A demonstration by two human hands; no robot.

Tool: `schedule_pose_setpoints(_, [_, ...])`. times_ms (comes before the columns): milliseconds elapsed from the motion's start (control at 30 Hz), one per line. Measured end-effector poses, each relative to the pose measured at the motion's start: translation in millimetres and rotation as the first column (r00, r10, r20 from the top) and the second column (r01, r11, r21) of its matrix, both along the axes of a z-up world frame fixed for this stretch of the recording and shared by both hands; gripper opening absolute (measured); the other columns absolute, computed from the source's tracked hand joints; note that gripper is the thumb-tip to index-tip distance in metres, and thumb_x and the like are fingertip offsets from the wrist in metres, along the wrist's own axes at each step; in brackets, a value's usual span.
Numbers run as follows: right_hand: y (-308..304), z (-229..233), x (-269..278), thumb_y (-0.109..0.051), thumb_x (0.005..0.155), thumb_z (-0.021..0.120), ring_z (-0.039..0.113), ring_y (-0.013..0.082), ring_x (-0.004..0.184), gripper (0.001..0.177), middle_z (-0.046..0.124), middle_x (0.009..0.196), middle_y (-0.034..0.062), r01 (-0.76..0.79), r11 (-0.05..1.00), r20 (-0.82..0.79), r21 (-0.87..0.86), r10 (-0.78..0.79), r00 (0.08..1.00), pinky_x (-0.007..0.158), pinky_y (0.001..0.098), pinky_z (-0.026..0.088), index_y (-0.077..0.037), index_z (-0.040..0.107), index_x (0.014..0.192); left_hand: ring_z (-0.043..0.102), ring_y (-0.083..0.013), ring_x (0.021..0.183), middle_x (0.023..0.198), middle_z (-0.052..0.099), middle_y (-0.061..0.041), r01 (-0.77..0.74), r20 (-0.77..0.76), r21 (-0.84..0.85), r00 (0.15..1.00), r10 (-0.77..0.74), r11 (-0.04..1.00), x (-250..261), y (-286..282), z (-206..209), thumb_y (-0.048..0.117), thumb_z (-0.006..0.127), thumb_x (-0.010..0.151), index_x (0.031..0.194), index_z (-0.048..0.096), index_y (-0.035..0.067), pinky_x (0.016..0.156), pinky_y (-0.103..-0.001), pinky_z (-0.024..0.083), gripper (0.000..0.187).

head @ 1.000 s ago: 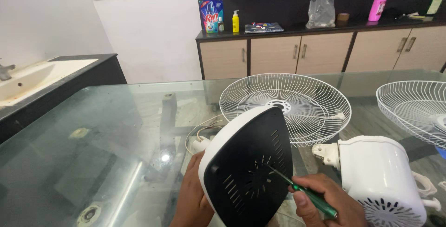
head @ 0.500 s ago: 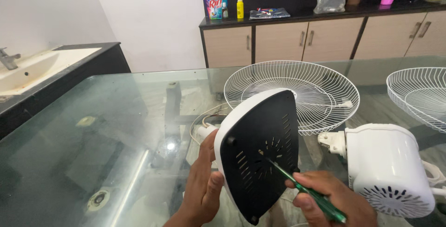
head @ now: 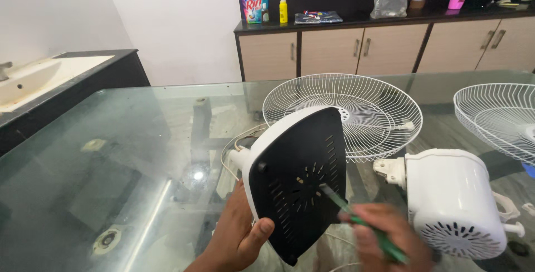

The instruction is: The person disassembles a white fan motor housing using a screwdriver, then removes screws from a black fan base. The person handles the motor housing, fan grills, and base while working on a glass table.

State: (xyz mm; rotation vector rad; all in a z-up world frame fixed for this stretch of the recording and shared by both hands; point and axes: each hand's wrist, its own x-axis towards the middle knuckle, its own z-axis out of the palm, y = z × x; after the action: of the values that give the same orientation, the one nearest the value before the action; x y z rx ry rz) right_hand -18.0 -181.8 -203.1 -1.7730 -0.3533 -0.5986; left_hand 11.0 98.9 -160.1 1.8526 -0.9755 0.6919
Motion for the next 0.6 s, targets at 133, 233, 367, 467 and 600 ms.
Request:
schedule_pose_setpoints(133, [42, 19, -16, -0.025, 0.095, 0.063, 0.075, 0.0189, 0.088, 0.025, 0.076, 0.091, 0.0103, 0.128, 0.981, -0.194, -0.143, -0.155, 0.969, 0.077, 0.0308, 0.059, -0.003, 0.074, 0.1, 0.062, -0.0371, 0.117, 0.125, 0.068, -0.022, -0.009, -0.306, -0.074, 0.952, -0.014, 0.997, 0, 1, -3, 0.052, 0.04, 0.101, 0.132, 0.055, -0.003, 0.1, -0.046, 0.051, 0.065])
schedule_pose_setpoints(233, [49, 29, -31, -0.023, 0.098, 0.062, 0.078, 0.0192, 0.089, 0.024, 0.075, 0.095, 0.0113, 0.162, 0.987, 0.068, 0.005, -0.162, 0.984, 0.08, 0.0314, 0.06, -0.002, 0.072, 0.104, 0.062, -0.0388, 0.123, 0.13, 0.062, -0.025, 0.005, -0.162, -0.05, 0.987, -0.014, 0.999, -1, 0, -4, 0.047, 0.04, 0.106, 0.131, 0.057, -0.005, 0.103, -0.046, 0.048, 0.061])
schedule_pose_setpoints(367, [49, 34, -30, -0.024, 0.099, 0.063, 0.074, 0.0211, 0.102, 0.027, 0.077, 0.103, 0.0117, 0.073, 0.983, 0.255, -0.167, -0.029, 0.966, 0.085, 0.032, 0.06, -0.001, 0.068, 0.113, 0.065, -0.0366, 0.115, 0.123, 0.064, -0.022, 0.008, -0.163, -0.062, 0.986, -0.018, 0.998, -6, -2, 0, 0.038, 0.048, 0.104, 0.125, 0.061, -0.003, 0.099, -0.045, 0.051, 0.048])
schedule_pose_setpoints(467, [49, 36, -27, -0.024, 0.094, 0.069, 0.074, 0.0257, 0.105, 0.029, 0.078, 0.105, 0.014, -0.023, 0.974, 0.188, -0.223, 0.066, 0.98, 0.087, 0.0368, 0.059, -0.002, 0.073, 0.112, 0.068, -0.0359, 0.109, 0.117, 0.066, -0.021, -0.039, -0.177, -0.017, 0.984, 0.036, 0.999, -6, -5, 6, 0.032, 0.057, 0.099, 0.118, 0.065, 0.0, 0.094, -0.044, 0.052, 0.038])
schedule_pose_setpoints(600, [39, 40, -39, -0.027, 0.1, 0.065, 0.072, 0.0256, 0.114, 0.025, 0.08, 0.105, 0.0076, 0.081, 0.987, 0.347, -0.139, -0.028, 0.937, 0.1, 0.0399, 0.058, -0.008, 0.068, 0.116, 0.068, -0.036, 0.106, 0.114, 0.067, -0.02, -0.059, -0.189, 0.0, 0.98, 0.058, 0.998, -6, -8, 10, 0.028, 0.058, 0.097, 0.118, 0.066, 0.001, 0.091, -0.044, 0.052, 0.035])
